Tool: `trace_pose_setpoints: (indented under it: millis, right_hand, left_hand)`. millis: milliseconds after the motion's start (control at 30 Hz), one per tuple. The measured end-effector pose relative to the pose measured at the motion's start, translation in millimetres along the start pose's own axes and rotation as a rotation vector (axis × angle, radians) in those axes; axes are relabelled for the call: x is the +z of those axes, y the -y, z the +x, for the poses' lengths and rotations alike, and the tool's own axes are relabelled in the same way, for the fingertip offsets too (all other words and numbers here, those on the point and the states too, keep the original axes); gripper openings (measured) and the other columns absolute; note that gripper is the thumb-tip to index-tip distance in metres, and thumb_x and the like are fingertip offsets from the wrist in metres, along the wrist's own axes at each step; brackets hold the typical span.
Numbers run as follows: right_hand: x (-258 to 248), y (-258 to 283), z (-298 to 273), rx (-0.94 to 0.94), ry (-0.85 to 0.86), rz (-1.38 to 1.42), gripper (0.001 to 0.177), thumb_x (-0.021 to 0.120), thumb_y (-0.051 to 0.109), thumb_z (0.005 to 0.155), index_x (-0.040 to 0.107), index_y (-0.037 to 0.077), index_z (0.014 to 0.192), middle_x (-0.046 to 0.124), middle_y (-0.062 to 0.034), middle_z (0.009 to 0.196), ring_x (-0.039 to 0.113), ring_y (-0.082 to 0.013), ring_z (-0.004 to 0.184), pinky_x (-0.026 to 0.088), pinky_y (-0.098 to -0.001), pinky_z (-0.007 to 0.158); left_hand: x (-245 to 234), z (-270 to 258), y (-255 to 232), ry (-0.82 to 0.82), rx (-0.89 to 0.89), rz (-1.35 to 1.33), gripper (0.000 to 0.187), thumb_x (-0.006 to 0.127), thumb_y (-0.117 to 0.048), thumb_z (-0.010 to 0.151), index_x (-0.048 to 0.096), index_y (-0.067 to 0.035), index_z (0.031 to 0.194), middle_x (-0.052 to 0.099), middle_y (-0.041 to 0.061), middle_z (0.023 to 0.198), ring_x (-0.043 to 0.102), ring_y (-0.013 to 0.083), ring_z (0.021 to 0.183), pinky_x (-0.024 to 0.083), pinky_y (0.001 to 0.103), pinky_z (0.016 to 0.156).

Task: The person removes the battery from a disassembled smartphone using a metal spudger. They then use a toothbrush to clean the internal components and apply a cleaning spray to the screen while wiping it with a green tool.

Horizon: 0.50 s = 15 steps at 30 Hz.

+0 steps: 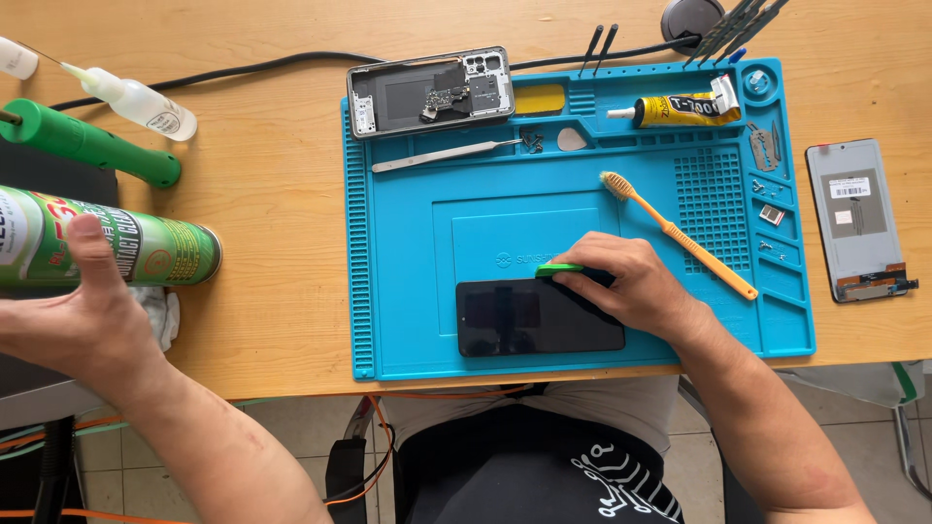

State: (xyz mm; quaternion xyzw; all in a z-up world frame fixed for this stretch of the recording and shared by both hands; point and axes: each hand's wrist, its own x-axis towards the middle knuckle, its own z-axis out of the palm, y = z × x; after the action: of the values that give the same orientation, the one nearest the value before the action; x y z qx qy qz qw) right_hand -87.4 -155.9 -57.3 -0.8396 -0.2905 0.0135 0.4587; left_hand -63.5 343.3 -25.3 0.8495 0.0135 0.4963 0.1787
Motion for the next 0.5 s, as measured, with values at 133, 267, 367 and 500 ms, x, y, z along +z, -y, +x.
trace_pose_setpoints:
  millis: [133, 267, 367, 500]
  right_hand:
    - [2.7, -6.9, -4.7, -0.011, -0.022, -0.068, 0.017, 0.075, 0.011, 0.093, 0.076, 0.007, 0.109, 0.074, -0.0045, 0.092, 0.065, -0.0207, 0.087, 0.059, -0.0312, 0.074]
    - [5.3, -10.2, -6.0, -0.010, -0.036, -0.089, 0.022, 0.075, 0.012, 0.093, 0.075, 0.008, 0.114, 0.071, -0.0050, 0.093, 0.062, -0.0204, 0.088, 0.058, -0.0314, 0.074]
    - [5.9, -9.7, -7.9, -0.008, -0.077, -0.064, 0.030, 0.076, 0.011, 0.093, 0.071, 0.008, 0.122, 0.069, -0.0095, 0.095, 0.066, -0.0199, 0.083, 0.059, -0.0299, 0.073]
    - [2.1, -10.1, -10.5, 0.062, -0.007, 0.000, 0.028, 0.059, 0.008, 0.102, 0.069, 0.007, 0.128, 0.065, -0.0101, 0.097, 0.064, -0.0217, 0.086, 0.053, -0.0323, 0.074]
  left_hand:
    - [14.3, -2.3, 27.7, -0.093, 0.054, -0.119, 0.050, 0.098, 0.001, 0.102, 0.056, 0.022, 0.117, 0.064, 0.041, 0.112, 0.071, 0.0530, 0.105, 0.058, 0.057, 0.090]
    - [0.0, -16.0, 8.0, -0.148, -0.019, -0.058, 0.064, 0.100, -0.006, 0.098, 0.047, 0.016, 0.126, 0.054, 0.036, 0.120, 0.066, 0.0530, 0.111, 0.056, 0.061, 0.096]
    - [-25.2, -8.8, -47.2, -0.087, 0.080, -0.204, 0.075, 0.094, 0.014, 0.090, 0.034, 0.011, 0.134, 0.045, 0.037, 0.132, 0.055, 0.0555, 0.124, 0.046, 0.066, 0.110]
    - [-52.0, 11.7, -128.3, 0.370, 0.320, -0.506, 0.100, 0.084, 0.002, 0.090, 0.021, -0.035, 0.160, 0.044, 0.037, 0.137, 0.056, 0.0551, 0.114, 0.041, 0.065, 0.107]
